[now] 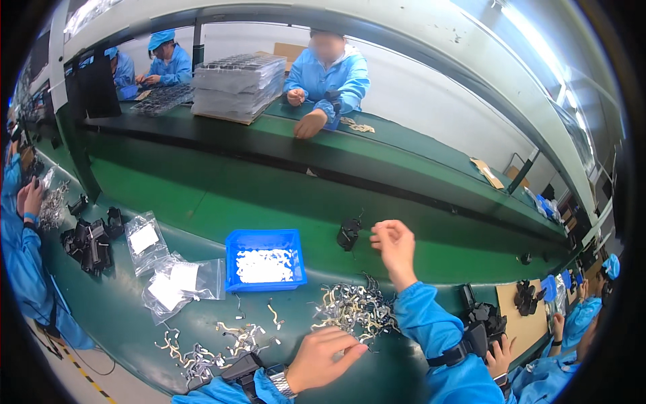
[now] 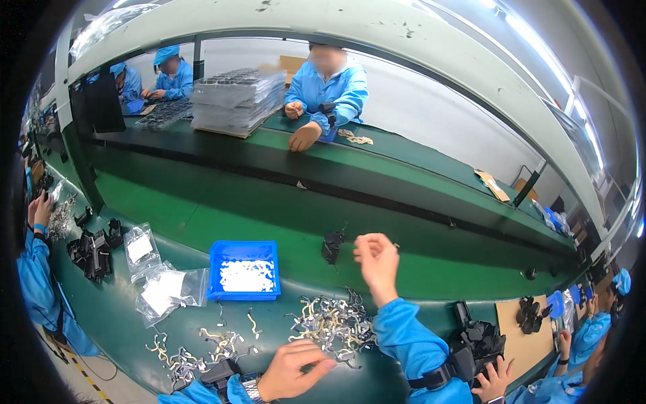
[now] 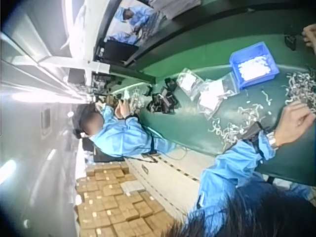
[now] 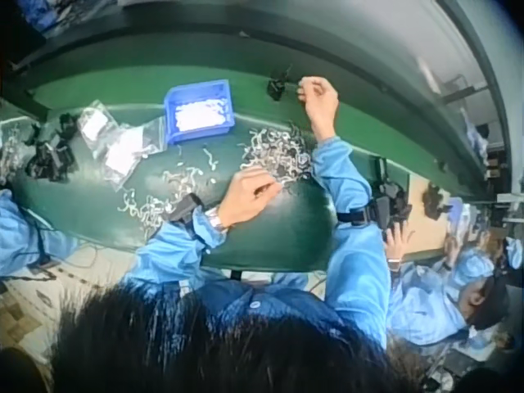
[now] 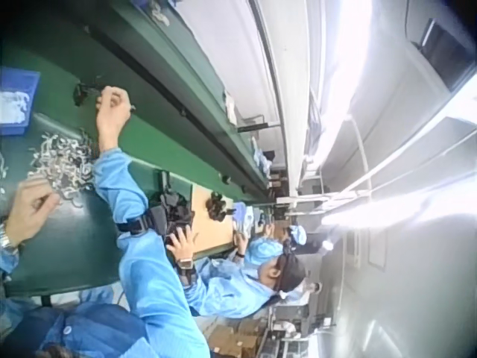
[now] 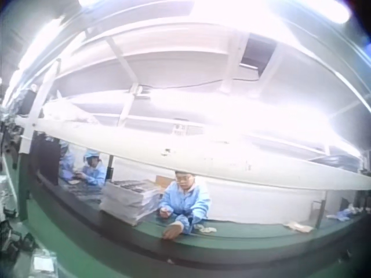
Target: Assemble small metal and plastic components into a housing.
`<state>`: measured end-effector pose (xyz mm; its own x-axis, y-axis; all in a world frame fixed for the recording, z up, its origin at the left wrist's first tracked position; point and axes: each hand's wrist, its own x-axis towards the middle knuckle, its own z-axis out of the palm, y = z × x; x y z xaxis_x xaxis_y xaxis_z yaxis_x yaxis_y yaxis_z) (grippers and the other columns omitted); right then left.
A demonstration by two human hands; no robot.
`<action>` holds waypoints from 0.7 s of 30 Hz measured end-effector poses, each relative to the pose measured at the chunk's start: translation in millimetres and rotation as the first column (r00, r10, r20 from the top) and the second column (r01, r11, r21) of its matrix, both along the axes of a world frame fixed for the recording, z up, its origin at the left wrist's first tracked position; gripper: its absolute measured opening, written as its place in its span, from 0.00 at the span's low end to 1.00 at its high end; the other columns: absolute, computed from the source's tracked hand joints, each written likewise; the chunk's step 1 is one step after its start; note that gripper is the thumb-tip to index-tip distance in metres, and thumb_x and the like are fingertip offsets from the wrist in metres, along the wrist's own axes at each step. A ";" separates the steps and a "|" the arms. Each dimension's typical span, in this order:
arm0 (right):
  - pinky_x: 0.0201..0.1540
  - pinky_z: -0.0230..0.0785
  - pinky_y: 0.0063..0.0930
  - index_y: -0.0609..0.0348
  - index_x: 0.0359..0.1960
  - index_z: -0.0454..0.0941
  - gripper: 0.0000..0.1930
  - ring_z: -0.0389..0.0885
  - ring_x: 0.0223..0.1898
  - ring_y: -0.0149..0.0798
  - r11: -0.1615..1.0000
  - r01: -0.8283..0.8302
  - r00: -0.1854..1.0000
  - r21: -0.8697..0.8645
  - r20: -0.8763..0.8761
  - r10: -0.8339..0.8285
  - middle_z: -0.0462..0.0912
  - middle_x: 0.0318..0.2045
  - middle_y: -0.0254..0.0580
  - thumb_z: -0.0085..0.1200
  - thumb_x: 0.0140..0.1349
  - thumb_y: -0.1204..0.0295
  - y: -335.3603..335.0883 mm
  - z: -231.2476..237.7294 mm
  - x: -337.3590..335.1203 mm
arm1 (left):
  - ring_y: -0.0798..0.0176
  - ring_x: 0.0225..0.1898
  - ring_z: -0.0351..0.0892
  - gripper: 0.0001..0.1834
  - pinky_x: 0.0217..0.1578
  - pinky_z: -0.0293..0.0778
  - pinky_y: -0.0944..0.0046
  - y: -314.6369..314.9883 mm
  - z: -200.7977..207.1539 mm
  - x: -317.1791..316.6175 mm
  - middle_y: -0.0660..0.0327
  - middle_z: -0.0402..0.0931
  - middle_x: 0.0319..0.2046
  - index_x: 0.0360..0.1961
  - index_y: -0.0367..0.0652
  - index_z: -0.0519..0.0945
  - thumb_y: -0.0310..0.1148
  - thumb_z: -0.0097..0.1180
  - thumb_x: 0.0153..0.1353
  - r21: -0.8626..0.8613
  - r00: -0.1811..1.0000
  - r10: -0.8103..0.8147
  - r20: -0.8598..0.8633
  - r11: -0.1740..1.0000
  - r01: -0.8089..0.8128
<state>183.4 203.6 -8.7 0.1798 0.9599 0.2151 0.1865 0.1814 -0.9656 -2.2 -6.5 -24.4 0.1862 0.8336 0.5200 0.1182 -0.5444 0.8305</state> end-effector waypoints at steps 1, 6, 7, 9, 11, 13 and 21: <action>0.36 0.81 0.25 0.62 0.43 0.83 0.08 0.87 0.33 0.30 0.992 0.049 0.988 0.117 0.139 -0.066 0.90 0.34 0.41 0.62 0.71 0.70 6.5 -2.6 17.0 | 0.51 0.29 0.80 0.10 0.32 0.75 0.55 -0.1 0.1 -0.6 0.57 0.80 0.26 0.31 0.40 0.84 0.34 0.68 0.66 0.002 1.000 0.003 0.006 1.000 -0.003; 0.62 0.72 0.43 0.53 0.53 0.83 0.23 0.82 0.53 0.51 0.949 0.138 0.740 0.284 0.606 -0.290 0.85 0.53 0.50 0.68 0.52 0.69 15.4 -21.9 82.1 | 0.52 0.28 0.79 0.10 0.31 0.74 0.56 0.7 -1.3 2.6 0.57 0.79 0.25 0.30 0.40 0.84 0.34 0.67 0.66 -0.010 0.998 -0.021 -0.055 1.000 0.020; 0.61 0.73 0.43 0.53 0.55 0.82 0.26 0.83 0.53 0.51 0.975 0.054 0.781 0.218 0.598 -0.177 0.86 0.52 0.50 0.70 0.52 0.68 18.6 -36.8 99.3 | 0.52 0.28 0.79 0.10 0.31 0.74 0.56 1.2 -0.2 5.0 0.57 0.79 0.25 0.30 0.40 0.84 0.34 0.67 0.66 -0.002 0.998 -0.037 -0.054 0.999 0.037; 0.59 0.76 0.39 0.52 0.56 0.81 0.28 0.86 0.51 0.46 0.994 -0.096 0.869 0.051 0.491 0.059 0.87 0.48 0.47 0.75 0.52 0.66 13.5 -44.4 100.8 | 0.52 0.27 0.79 0.09 0.31 0.74 0.56 1.0 0.0 5.9 0.57 0.80 0.25 0.31 0.39 0.85 0.33 0.68 0.66 0.018 1.000 -0.020 -0.002 1.000 0.020; 0.53 0.77 0.31 0.57 0.50 0.80 0.20 0.86 0.47 0.34 0.982 -0.188 0.919 0.012 0.355 0.171 0.88 0.43 0.43 0.74 0.58 0.70 4.9 -40.1 94.4 | 0.52 0.27 0.79 0.08 0.31 0.74 0.56 0.8 0.6 5.7 0.57 0.80 0.25 0.31 0.39 0.85 0.31 0.68 0.65 0.017 0.999 -0.034 0.001 0.999 0.034; 0.52 0.77 0.29 0.59 0.47 0.80 0.17 0.85 0.45 0.31 0.973 -0.226 0.935 0.041 0.288 0.205 0.88 0.40 0.41 0.73 0.60 0.72 -5.7 -34.1 89.2 | 0.53 0.27 0.79 0.07 0.31 0.74 0.57 -2.9 2.7 2.1 0.57 0.80 0.25 0.31 0.39 0.85 0.30 0.68 0.65 0.011 0.999 -0.042 0.015 0.999 0.042; 0.40 0.78 0.35 0.55 0.34 0.88 0.11 0.86 0.35 0.41 0.713 -0.668 0.639 0.213 0.654 0.404 0.88 0.32 0.36 0.77 0.50 0.75 -165.6 42.8 52.4 | 0.55 0.27 0.80 0.11 0.34 0.75 0.59 1.6 9.5 -4.7 0.57 0.82 0.23 0.28 0.37 0.86 0.31 0.63 0.67 -0.010 0.988 0.148 0.035 0.989 -0.148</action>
<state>235.8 38.0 34.1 -0.6083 0.6334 0.4783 0.3653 0.7584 -0.5398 -6.9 -4.9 -14.9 0.0418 0.8544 0.5179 0.1674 -0.5170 0.8395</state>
